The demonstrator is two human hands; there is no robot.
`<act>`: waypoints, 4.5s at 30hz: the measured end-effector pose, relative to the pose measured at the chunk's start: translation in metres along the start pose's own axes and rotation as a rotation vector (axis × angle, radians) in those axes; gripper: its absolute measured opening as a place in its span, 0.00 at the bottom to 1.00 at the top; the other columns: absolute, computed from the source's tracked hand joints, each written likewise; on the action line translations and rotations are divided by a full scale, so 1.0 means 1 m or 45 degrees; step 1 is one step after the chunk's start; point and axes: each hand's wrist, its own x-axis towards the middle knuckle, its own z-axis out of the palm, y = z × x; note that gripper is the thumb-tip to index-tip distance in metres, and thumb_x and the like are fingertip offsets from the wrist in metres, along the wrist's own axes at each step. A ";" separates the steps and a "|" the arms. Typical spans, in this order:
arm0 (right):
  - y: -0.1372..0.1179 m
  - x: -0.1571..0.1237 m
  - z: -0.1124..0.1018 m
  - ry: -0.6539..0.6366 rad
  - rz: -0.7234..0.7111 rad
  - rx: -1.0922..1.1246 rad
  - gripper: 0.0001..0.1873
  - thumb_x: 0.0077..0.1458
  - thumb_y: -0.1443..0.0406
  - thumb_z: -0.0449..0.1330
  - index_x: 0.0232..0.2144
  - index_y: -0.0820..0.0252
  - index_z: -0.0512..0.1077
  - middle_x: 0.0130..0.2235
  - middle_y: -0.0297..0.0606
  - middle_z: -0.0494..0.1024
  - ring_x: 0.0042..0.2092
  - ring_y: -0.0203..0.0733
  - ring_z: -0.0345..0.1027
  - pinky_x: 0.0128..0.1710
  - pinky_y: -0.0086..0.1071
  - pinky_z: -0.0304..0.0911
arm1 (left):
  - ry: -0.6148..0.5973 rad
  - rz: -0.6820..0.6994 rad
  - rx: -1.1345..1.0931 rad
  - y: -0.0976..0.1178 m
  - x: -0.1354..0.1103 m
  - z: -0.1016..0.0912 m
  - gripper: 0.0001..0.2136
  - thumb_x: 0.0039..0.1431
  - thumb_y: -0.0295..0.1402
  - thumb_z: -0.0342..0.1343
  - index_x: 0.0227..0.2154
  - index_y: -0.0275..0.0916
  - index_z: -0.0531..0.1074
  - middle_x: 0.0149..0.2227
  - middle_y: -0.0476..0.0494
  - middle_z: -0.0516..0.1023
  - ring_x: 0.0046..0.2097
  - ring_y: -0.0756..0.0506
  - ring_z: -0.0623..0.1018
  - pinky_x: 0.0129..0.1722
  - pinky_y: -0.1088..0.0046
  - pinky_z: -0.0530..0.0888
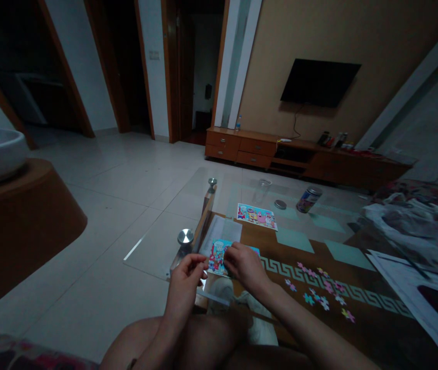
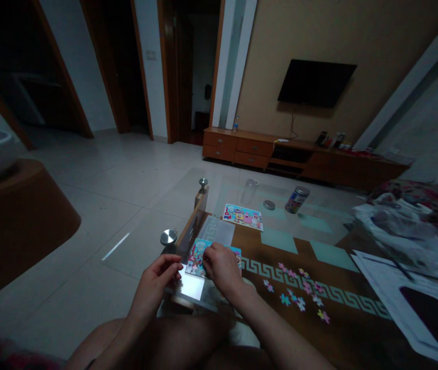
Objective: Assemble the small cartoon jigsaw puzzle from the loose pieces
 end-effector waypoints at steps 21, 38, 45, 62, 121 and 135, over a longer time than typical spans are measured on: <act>-0.008 0.005 0.004 -0.072 0.011 0.000 0.06 0.55 0.68 0.57 0.31 0.59 0.74 0.36 0.38 0.75 0.38 0.39 0.67 0.35 0.28 0.54 | -0.046 0.016 0.032 -0.004 0.001 -0.001 0.11 0.41 0.38 0.58 0.28 0.36 0.73 0.24 0.50 0.75 0.25 0.51 0.71 0.26 0.76 0.66; -0.008 0.005 -0.001 -0.092 0.070 0.034 0.06 0.55 0.67 0.57 0.32 0.58 0.75 0.36 0.38 0.77 0.38 0.39 0.69 0.35 0.27 0.55 | -0.054 0.396 0.555 -0.010 -0.003 -0.001 0.08 0.54 0.35 0.49 0.32 0.39 0.72 0.32 0.44 0.76 0.36 0.43 0.75 0.34 0.67 0.70; -0.001 0.003 -0.012 -0.076 0.194 0.101 0.08 0.57 0.67 0.55 0.33 0.59 0.75 0.37 0.39 0.77 0.40 0.39 0.69 0.37 0.27 0.57 | -0.061 0.856 1.455 -0.033 -0.009 0.008 0.16 0.55 0.24 0.49 0.47 0.39 0.71 0.50 0.39 0.73 0.52 0.37 0.68 0.50 0.55 0.67; 0.009 -0.008 -0.002 -0.059 0.187 0.121 0.08 0.55 0.68 0.55 0.33 0.60 0.75 0.37 0.39 0.77 0.37 0.39 0.68 0.34 0.29 0.54 | -0.020 0.885 1.930 -0.054 -0.001 0.007 0.21 0.55 0.31 0.57 0.53 0.44 0.68 0.52 0.38 0.71 0.52 0.36 0.70 0.49 0.56 0.68; 0.014 -0.012 -0.008 0.006 0.176 0.230 0.06 0.55 0.68 0.57 0.31 0.60 0.75 0.35 0.39 0.76 0.37 0.40 0.68 0.35 0.28 0.56 | 0.073 0.938 1.899 -0.063 0.001 0.010 0.21 0.52 0.31 0.61 0.50 0.42 0.70 0.50 0.37 0.70 0.51 0.34 0.68 0.49 0.54 0.67; 0.013 -0.013 -0.011 0.001 0.181 0.225 0.06 0.55 0.68 0.57 0.32 0.60 0.75 0.35 0.39 0.76 0.37 0.40 0.68 0.35 0.29 0.55 | 0.066 0.966 1.707 -0.069 0.006 0.002 0.19 0.55 0.34 0.55 0.50 0.38 0.64 0.49 0.37 0.70 0.51 0.37 0.68 0.49 0.56 0.65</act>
